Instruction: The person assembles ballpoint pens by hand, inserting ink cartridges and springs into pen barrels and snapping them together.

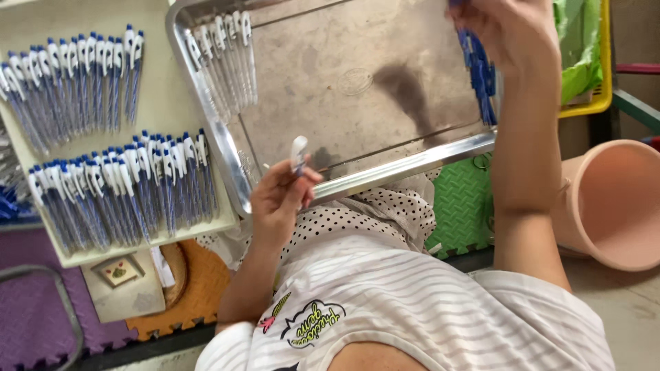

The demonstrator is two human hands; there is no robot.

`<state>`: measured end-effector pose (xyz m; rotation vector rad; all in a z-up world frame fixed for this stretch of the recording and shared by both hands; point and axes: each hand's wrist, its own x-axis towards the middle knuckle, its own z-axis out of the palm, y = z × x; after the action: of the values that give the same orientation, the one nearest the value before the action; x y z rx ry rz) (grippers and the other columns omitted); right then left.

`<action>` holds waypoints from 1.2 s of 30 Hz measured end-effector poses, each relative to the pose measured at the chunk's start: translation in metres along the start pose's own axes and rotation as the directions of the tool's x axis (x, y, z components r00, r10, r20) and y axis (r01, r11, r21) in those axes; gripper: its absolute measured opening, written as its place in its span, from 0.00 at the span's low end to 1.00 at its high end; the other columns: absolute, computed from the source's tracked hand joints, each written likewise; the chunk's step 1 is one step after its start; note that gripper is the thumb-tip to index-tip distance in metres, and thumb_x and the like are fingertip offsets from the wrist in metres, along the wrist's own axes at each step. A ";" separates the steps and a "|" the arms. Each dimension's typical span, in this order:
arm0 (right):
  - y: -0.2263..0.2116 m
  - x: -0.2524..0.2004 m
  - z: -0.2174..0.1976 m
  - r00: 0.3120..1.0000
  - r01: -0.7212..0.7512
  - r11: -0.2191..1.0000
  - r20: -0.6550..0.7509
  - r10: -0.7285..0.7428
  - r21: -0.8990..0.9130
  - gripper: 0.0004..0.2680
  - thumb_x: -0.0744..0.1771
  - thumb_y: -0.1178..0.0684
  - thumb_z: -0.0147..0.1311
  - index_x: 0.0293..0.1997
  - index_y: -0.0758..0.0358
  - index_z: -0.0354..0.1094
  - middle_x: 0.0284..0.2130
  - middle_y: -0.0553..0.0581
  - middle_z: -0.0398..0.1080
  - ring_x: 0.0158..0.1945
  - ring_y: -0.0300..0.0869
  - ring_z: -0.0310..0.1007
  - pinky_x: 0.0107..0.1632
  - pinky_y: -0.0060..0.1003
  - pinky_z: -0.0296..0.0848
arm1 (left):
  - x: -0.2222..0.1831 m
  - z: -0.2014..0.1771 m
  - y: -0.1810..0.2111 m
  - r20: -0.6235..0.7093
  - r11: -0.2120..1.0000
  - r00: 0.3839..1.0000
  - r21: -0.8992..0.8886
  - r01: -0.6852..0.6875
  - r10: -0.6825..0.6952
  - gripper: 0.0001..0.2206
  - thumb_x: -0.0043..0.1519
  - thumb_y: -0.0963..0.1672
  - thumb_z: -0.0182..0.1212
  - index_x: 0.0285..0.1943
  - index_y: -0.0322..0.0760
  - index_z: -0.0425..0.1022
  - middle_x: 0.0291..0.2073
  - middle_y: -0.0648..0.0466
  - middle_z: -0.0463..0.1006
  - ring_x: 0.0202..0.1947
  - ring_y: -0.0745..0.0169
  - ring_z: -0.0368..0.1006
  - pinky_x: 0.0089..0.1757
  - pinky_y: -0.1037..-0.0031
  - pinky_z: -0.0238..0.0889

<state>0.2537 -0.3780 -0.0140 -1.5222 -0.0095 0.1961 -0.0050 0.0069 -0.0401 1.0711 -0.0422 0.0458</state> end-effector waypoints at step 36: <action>-0.108 -0.147 0.177 0.865 0.428 0.904 0.291 -0.408 -0.006 0.11 0.75 0.52 0.47 0.53 0.74 0.56 0.39 0.70 0.71 0.47 0.60 0.83 0.42 0.46 0.92 | 0.022 0.057 0.051 0.206 0.994 0.979 0.110 -0.019 -0.004 0.09 0.75 0.42 0.59 0.62 0.34 0.74 0.49 0.53 0.84 0.33 0.74 0.68 0.35 0.82 0.57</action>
<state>0.0990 -0.2259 0.1190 -1.5131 -0.5804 0.0627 0.0138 -0.0178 0.0332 1.1847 -0.2332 -0.0572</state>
